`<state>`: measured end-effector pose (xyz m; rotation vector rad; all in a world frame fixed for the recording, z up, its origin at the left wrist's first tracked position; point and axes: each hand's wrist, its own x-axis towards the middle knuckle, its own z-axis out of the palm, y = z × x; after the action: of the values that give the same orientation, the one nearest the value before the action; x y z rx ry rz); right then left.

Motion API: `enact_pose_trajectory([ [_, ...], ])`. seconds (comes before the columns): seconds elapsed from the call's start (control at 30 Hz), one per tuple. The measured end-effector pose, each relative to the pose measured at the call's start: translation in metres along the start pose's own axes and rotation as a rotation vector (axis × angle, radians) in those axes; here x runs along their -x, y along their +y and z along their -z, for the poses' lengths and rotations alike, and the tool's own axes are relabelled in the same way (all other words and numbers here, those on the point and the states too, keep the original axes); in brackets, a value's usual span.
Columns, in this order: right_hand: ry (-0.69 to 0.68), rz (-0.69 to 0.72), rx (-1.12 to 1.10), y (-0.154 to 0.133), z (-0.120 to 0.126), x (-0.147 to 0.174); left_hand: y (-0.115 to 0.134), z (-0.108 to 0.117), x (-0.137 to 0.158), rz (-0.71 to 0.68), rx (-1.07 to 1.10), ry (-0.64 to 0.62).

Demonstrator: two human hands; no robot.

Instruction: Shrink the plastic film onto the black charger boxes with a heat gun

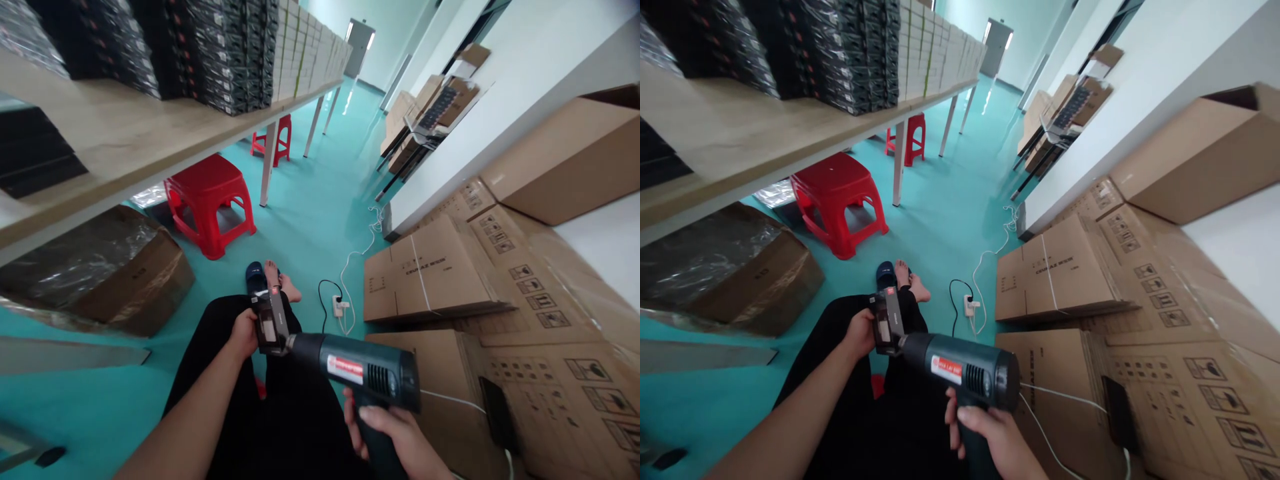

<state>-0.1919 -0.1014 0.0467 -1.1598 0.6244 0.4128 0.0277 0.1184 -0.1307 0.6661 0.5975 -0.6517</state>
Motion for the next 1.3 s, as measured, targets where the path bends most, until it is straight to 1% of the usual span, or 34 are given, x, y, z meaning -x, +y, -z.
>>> enact_pose_trajectory([
  [0.07, 0.045, 0.053, -0.047, -0.005, -0.003, -0.005, -0.004, 0.002, -0.001, 0.044, -0.050, -0.005],
  [0.17, 0.036, 0.111, -0.078, -0.015, -0.006, -0.013, -0.009, 0.003, 0.000, 0.079, -0.116, -0.015],
  [0.37, 0.026, 0.150, -0.089, -0.030, -0.007, -0.020, -0.013, 0.003, 0.003, 0.044, -0.236, -0.027],
  [0.53, 0.024, 0.154, -0.054, -0.037, -0.008, -0.022, -0.014, 0.000, 0.004, 0.022, -0.302, -0.025],
  [0.73, -0.015, 0.168, -0.042, -0.045, -0.013, -0.029, -0.013, -0.002, 0.009, 0.013, -0.335, -0.063],
  [0.83, -0.037, 0.091, 0.040, -0.041, -0.008, -0.026, -0.012, 0.000, 0.007, -0.016, -0.343, -0.062],
  [0.93, -0.096, -0.048, 0.178, -0.032, 0.002, -0.018, -0.009, 0.002, 0.003, -0.098, -0.339, -0.052],
  [1.0, -0.105, -0.090, 0.232, -0.025, 0.010, -0.013, -0.006, 0.002, 0.003, -0.223, -0.379, -0.079],
  [1.1, -0.012, -0.048, 0.180, -0.025, 0.016, -0.010, -0.002, 0.001, 0.004, -0.424, -0.561, -0.163],
  [1.17, 0.045, 0.014, 0.110, -0.031, 0.017, -0.011, -0.001, 0.000, 0.005, -0.512, -0.708, -0.205],
  [1.23, 0.054, 0.065, 0.075, -0.039, 0.017, -0.012, -0.002, 0.000, 0.004, -0.601, -0.834, -0.217],
  [1.3, 0.051, 0.079, 0.076, -0.046, 0.017, -0.013, -0.003, 0.001, 0.003, -0.664, -0.934, -0.209],
])
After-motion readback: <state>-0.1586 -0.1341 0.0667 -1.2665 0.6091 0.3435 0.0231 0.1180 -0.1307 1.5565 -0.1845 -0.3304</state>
